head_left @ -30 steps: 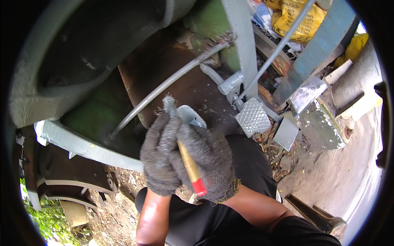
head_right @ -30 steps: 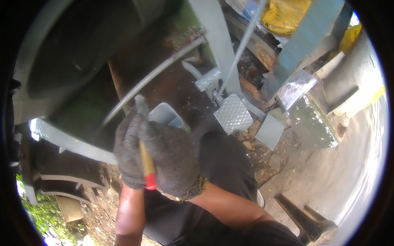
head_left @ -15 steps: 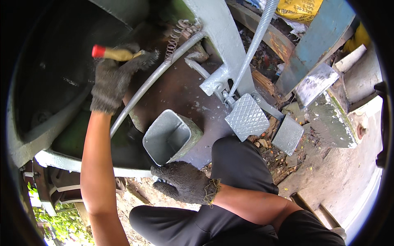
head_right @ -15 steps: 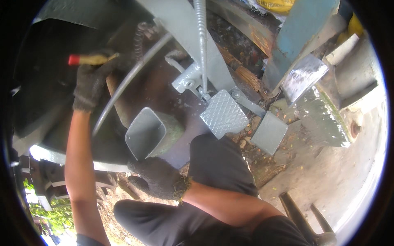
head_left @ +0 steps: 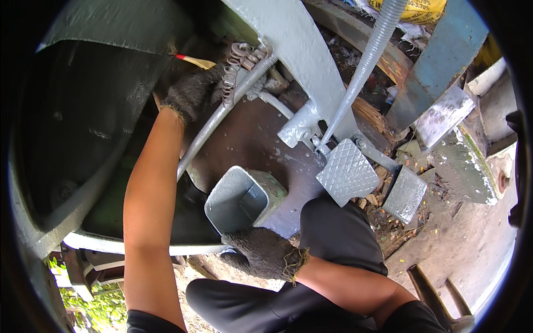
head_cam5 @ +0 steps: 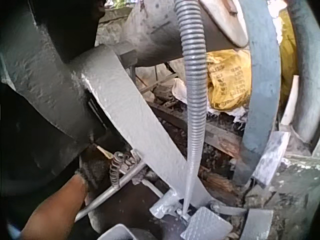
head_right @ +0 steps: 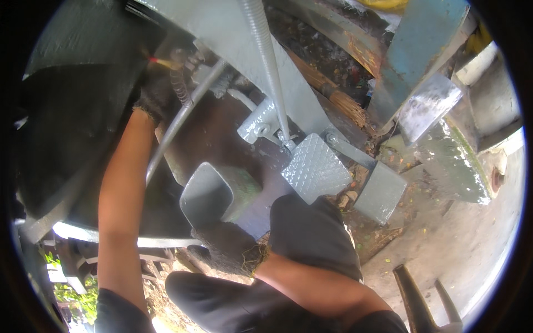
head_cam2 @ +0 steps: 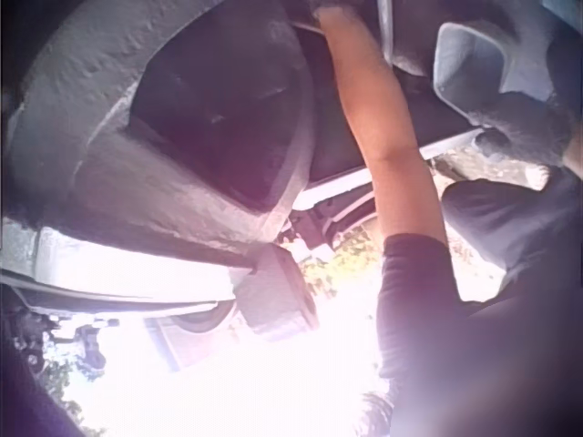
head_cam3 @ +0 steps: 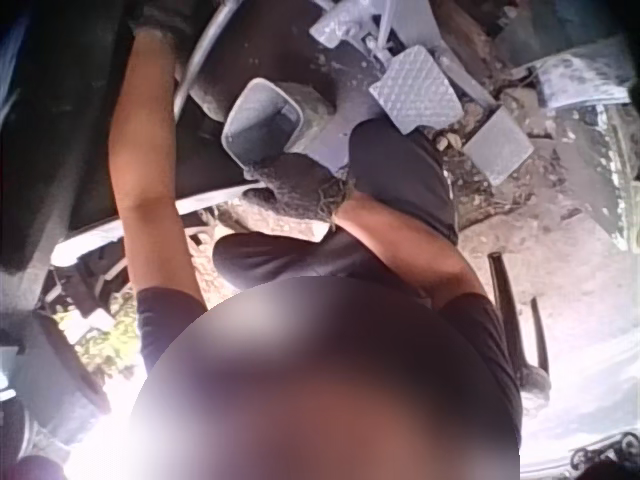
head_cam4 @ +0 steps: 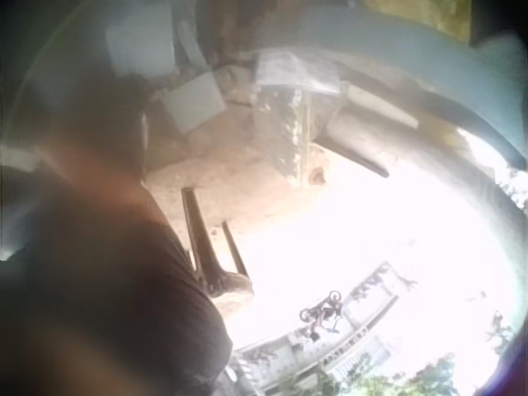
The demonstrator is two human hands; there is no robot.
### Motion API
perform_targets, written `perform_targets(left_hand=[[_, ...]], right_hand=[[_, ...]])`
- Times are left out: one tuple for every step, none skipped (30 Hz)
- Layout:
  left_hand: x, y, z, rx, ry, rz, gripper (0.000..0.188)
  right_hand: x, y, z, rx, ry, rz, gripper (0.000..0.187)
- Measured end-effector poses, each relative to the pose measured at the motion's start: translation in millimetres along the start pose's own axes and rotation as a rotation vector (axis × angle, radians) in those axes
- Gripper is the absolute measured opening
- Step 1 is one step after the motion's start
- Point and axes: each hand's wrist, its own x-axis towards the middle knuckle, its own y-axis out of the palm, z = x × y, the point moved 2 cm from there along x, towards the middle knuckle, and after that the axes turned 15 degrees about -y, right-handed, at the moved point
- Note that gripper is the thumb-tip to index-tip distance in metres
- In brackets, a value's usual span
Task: The person paints the lower frame and mechanical components of a large metal machine using a small brush. They repeatedly dip the brush into a metal paint can and apply grey paint to various parts of the machine's structure.
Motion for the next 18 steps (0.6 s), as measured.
perform_targets(left_hand=[[6, 3, 3, -0.004, 0.05, -0.012, 0.034], [11, 10, 6, -0.009, 0.101, -0.024, 0.033], [14, 20, 9, -0.017, 0.15, -0.035, 0.033], [16, 30, 14, -0.024, 0.196, -0.045, 0.032], [17, 38, 19, -0.03, 0.241, -0.056, 0.031], [15, 44, 26, -0.032, 0.286, -0.068, 0.03], [19, 50, 31, -0.033, 0.332, -0.08, 0.03], [19, 54, 37, -0.033, 0.378, -0.093, 0.029], [23, 60, 40, -0.035, 0.424, -0.105, 0.028], [26, 62, 42, -0.038, 0.47, -0.114, 0.028], [32, 63, 41, -0.044, 0.514, -0.124, 0.027], [31, 65, 38, -0.05, 0.553, -0.136, 0.027], [36, 58, 32, -0.058, 0.592, -0.151, 0.026], [29, 48, 26, -0.065, 0.63, -0.168, 0.026], [26, 46, 13, -0.054, 0.755, -0.203, 0.026], [20, 35, 3, -0.075, 0.675, -0.181, 0.026], [22, 35, -2, -0.485, 0.052, 0.114, 0.023], [-3, 27, -1, -0.847, -0.605, 0.409, 0.021]], right_hand=[[0, 0, 0, 0.007, 0.032, 0.013, 0.036], [0, 0, -1, 0.008, 0.032, 0.01, 0.036], [-1, 0, 0, 0.017, 0.032, 0.013, 0.036], [-1, 0, -1, 0.028, 0.044, 0.013, 0.036], [-2, 1, 0, 0.014, 0.05, 0.046, 0.036], [-2, 1, 1, 0.037, 0.025, 0.03, 0.036], [-3, 1, 1, 0.06, -0.003, 0.014, 0.036], [-3, 1, 2, 0.09, -0.02, 0.019, 0.036], [-3, 1, 1, 0.077, -0.025, 0.039, 0.035], [-3, 0, 0, 0.068, -0.021, 0.009, 0.035], [-3, -1, -1, 0.069, -0.011, -0.002, 0.035], [-2, -1, -2, 0.074, 0.015, -0.006, 0.035], [-2, -2, -2, 0.084, 0.015, -0.054, 0.033], [-2, -2, -2, 0.09, -0.011, -0.064, 0.033], [-2, -2, -2, 0.098, -0.014, -0.061, 0.033], [-2, -2, -2, 0.111, -0.003, -0.067, 0.032], [-1, -2, -2, 0.106, -0.015, -0.067, 0.031], [-1, -2, -1, 0.116, -0.011, -0.066, 0.032]])
